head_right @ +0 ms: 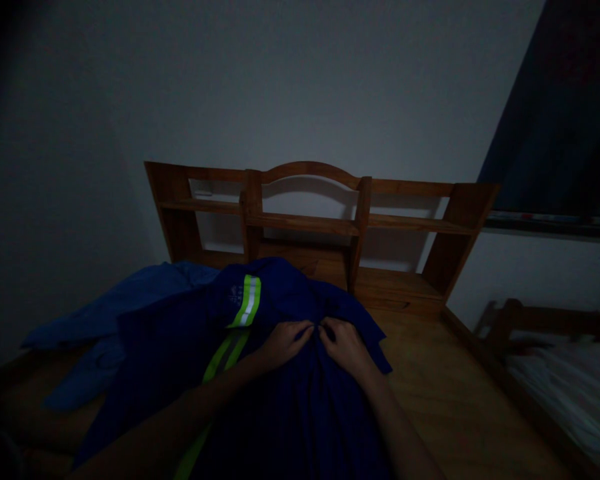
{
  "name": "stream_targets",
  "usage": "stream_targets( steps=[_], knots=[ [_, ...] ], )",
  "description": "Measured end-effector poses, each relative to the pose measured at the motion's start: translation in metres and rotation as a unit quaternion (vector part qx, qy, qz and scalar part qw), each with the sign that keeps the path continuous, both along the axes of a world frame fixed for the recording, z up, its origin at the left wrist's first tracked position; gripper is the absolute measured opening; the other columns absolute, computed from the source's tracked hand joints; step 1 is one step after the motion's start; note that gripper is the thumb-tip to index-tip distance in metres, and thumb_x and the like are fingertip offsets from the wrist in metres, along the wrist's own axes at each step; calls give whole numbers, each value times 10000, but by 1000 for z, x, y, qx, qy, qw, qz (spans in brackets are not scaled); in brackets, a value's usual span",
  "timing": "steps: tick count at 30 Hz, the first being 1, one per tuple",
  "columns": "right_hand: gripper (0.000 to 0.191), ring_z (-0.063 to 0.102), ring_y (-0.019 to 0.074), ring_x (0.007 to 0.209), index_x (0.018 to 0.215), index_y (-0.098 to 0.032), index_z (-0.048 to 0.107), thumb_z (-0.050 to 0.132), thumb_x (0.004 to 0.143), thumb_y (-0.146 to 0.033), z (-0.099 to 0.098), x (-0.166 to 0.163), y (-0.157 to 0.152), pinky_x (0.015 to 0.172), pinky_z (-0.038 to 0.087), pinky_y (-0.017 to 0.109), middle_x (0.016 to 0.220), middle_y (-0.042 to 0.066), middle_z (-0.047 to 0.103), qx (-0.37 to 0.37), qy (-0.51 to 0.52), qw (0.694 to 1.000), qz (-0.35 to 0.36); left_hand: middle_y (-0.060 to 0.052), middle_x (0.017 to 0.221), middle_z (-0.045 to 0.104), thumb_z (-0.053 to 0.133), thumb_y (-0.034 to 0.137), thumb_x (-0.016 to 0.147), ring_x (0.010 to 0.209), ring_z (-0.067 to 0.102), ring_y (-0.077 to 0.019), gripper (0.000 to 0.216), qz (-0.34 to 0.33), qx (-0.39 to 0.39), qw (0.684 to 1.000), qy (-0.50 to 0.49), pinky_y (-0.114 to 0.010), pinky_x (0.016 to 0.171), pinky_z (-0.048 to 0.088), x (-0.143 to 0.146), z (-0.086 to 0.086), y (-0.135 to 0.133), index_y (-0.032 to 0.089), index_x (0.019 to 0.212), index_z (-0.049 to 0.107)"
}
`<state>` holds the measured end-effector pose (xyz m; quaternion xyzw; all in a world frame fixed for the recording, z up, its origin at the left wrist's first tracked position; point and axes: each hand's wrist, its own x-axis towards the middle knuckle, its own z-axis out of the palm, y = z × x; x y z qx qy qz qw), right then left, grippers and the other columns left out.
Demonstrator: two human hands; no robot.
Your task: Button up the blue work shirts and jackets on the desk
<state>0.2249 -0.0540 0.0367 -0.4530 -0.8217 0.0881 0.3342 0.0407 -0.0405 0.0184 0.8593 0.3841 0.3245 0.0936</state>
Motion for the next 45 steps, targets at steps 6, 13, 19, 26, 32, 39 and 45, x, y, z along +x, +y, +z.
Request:
stream_targets(
  steps=[6,13,19,26,32,39,45],
  knots=[
    [206,607,169,847,908,-211,610,423,900,-296,1,1,1,767,427,251,886,19,655,1,19,1000,8,-24,986,673,317,396,926,900,628,-167,338,-8,-8,1000,-18,-252,789,439,-1,-2,2,233,1069,576],
    [228,607,161,805,864,-207,599,392,918,-286,-3,2,4,749,421,246,835,16,645,-1,12,1000,11,-25,932,677,317,363,928,855,630,-158,321,-16,-29,999,-11,-245,770,438,-2,2,1,214,997,593],
    [218,604,160,794,836,-202,578,386,921,-262,-4,2,4,741,417,245,834,19,640,0,-3,1000,5,-31,961,673,335,317,923,876,626,-153,291,-43,-29,999,0,-243,799,446,-5,6,-2,215,1029,586],
    [222,608,161,806,855,-208,579,376,925,-264,-2,2,3,751,421,246,848,18,644,4,3,1000,8,-36,1026,663,309,330,933,939,617,-164,319,-34,-15,999,-5,-264,844,442,-3,-1,2,217,1070,574],
    [201,614,163,831,912,-219,587,398,921,-288,-1,2,3,771,428,250,878,11,653,5,15,1000,4,-38,1081,649,293,356,936,989,603,-167,352,-38,-32,999,-17,-274,881,433,-3,-3,2,223,1142,545],
    [228,619,172,817,920,-216,606,394,917,-300,2,0,0,767,443,266,868,18,661,2,21,1000,-5,-29,1117,636,326,389,922,1026,586,-169,362,-38,-62,996,-60,-287,919,416,-2,-4,3,236,1179,530],
    [225,617,174,841,977,-227,610,424,906,-333,3,-1,0,774,449,269,903,17,665,-11,51,999,4,-24,1091,647,402,405,890,1002,588,-172,335,-44,-89,988,-118,-280,902,420,-2,-1,2,231,1113,582]
  ],
)
